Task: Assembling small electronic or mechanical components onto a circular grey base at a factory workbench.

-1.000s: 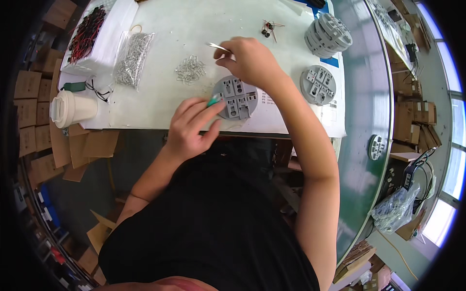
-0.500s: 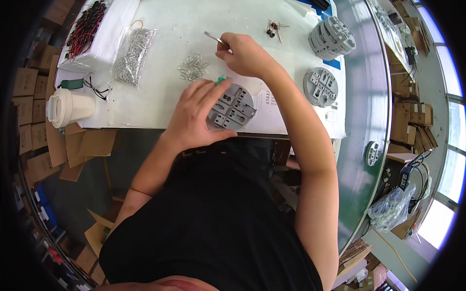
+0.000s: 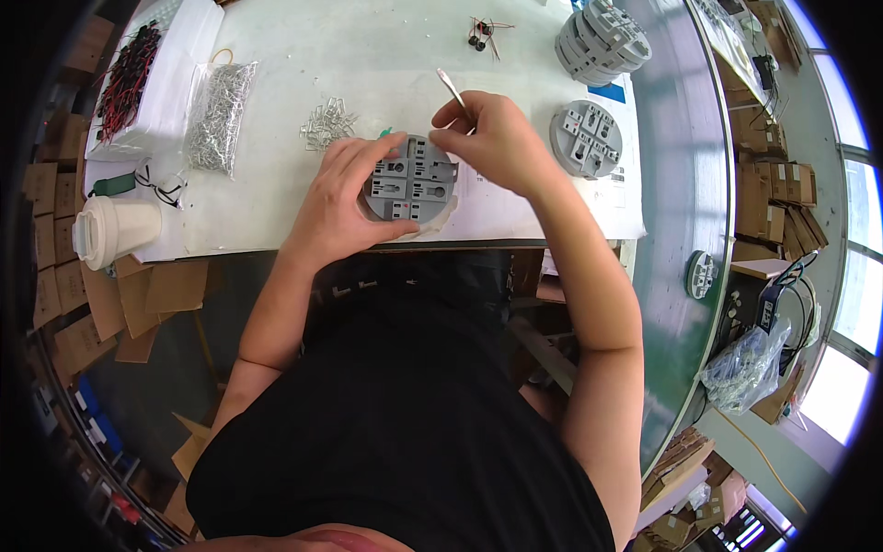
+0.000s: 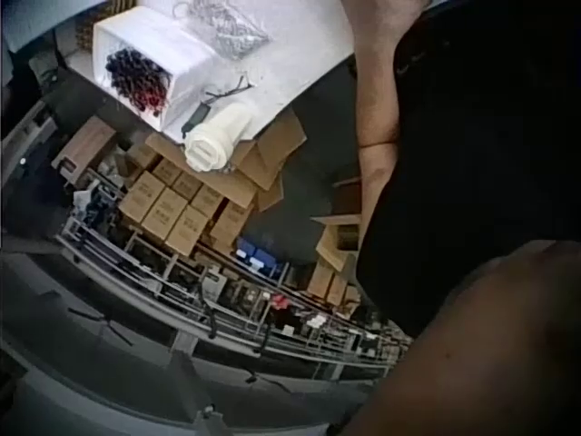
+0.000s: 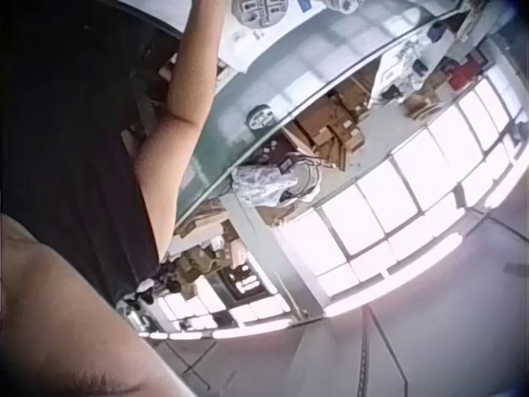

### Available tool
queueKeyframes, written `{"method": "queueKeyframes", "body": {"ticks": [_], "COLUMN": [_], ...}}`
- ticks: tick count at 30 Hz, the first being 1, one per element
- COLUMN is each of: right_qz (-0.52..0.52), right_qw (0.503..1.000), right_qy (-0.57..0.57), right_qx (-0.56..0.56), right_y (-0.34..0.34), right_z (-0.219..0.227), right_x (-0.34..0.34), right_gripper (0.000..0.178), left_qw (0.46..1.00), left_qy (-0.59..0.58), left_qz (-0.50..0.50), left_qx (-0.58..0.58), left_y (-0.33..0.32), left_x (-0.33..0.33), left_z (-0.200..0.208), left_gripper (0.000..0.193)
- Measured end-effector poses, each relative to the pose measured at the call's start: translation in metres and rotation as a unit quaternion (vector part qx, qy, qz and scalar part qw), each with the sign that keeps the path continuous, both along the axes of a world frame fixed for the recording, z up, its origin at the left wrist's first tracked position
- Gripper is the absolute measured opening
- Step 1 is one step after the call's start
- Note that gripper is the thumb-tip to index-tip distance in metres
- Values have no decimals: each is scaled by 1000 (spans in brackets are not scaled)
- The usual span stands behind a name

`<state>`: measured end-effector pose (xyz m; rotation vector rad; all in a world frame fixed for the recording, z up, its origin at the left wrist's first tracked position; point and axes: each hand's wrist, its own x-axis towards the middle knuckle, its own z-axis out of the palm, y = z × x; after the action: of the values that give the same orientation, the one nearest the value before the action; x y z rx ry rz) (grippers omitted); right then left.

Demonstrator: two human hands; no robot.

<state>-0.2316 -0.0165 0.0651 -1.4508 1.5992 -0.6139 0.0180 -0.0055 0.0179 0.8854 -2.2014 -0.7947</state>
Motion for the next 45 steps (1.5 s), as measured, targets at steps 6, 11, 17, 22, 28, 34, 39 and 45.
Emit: {"method": "queueKeyframes", "body": {"ticks": [6, 11, 17, 22, 28, 34, 39, 45], "right_qz": [-55, -61, 46, 129, 78, 52, 42, 19], "right_qw": [998, 995, 970, 906, 871, 840, 850, 852], "right_qy": [25, 74, 149, 255, 260, 223, 213, 196], "right_qx": [-21, -29, -187, -311, -410, -492, -481, -485], "right_y": [2, 5, 19, 50, 63, 65, 63, 64], "right_z": [-10, -9, -18, -31, -54, -65, -67, -68], "right_x": [23, 33, 12, 9, 18, 15, 16, 17], "right_gripper": [34, 32, 31, 43, 39, 32, 32, 28], "left_qw": [1000, 1000, 999, 993, 985, 995, 997, 989], "left_qy": [21, 17, 37, 112, 135, 88, -36, -115], "left_qz": [3, 8, 8, 41, 106, 28, -56, -71], "left_qx": [5, 2, 5, 10, -16, 23, -36, -56], "left_y": [0, 3, 0, -4, -14, -24, -37, -40], "left_x": [-2, -3, 1, -3, -5, -16, -26, -36], "left_z": [-7, -9, -8, -18, -10, 11, 22, 28], "left_gripper": [96, 98, 92, 61, 31, 21, 22, 21]}}
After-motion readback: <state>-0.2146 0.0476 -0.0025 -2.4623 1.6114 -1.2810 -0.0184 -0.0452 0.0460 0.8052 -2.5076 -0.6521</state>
